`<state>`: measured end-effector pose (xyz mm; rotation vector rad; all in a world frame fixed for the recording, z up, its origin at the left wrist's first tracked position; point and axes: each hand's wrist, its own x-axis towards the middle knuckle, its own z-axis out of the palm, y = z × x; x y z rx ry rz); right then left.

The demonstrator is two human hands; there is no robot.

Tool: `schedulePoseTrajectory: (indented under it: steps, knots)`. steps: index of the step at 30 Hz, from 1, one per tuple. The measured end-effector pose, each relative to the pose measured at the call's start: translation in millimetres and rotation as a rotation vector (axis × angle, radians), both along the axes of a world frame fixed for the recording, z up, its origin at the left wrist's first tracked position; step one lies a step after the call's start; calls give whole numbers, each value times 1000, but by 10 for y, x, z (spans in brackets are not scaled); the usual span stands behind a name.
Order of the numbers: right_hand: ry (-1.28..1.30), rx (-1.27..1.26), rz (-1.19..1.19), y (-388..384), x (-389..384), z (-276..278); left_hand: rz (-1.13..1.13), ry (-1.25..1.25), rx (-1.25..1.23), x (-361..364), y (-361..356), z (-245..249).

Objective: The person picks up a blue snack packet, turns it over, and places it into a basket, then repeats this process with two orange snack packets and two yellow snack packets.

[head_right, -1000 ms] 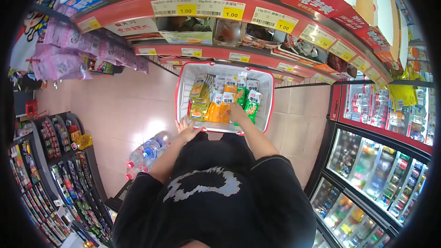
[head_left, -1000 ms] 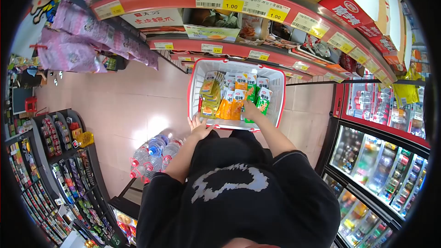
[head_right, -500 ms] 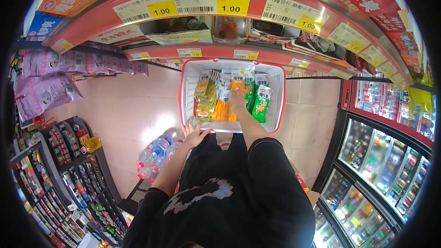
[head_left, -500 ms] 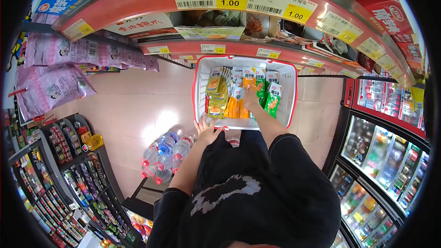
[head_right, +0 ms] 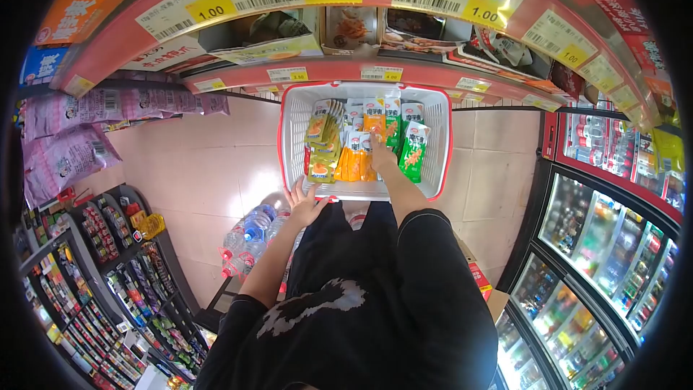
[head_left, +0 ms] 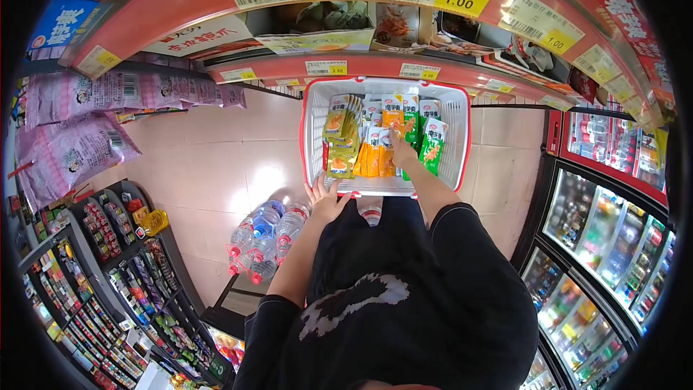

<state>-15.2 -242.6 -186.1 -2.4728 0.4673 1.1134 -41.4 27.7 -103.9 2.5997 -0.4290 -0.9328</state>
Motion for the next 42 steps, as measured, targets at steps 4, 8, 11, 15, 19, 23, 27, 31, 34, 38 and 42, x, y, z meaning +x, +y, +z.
schedulePoseTrajectory:
  steps: [4,8,11,15,19,23,27,31,34,38,42]
  knots:
    - [37,45,-70,-28,105,-24,-9,-6,14,4,2,-12]
    - [-41,-105,-162,67,201,157,-15,-36,-10,-13,12,-14]
    - [-257,-209,-129,106,178,128,-18,-18,16,-2,5,-23]
    - [-583,-100,-50,69,47,163,-10,-30,-7,-20,23,-58]
    - [-502,318,-191,15,-29,272,-27,2,39,-18,29,-137]
    - [-543,436,-77,8,-159,740,14,265,186,158,-102,17]
    - [-641,590,-178,11,-276,1439,410,305,-235,360,-260,77]
    - [-825,764,-421,-95,-309,2000,303,318,-849,503,-614,764]
    - [-796,848,-557,-263,-217,2338,254,518,-779,654,-855,1507]
    - [-946,1007,-730,-387,-64,2681,233,642,-1061,766,-1044,1659]
    - [-993,1265,-918,-317,-6,3191,372,535,-1263,791,-1212,2119]
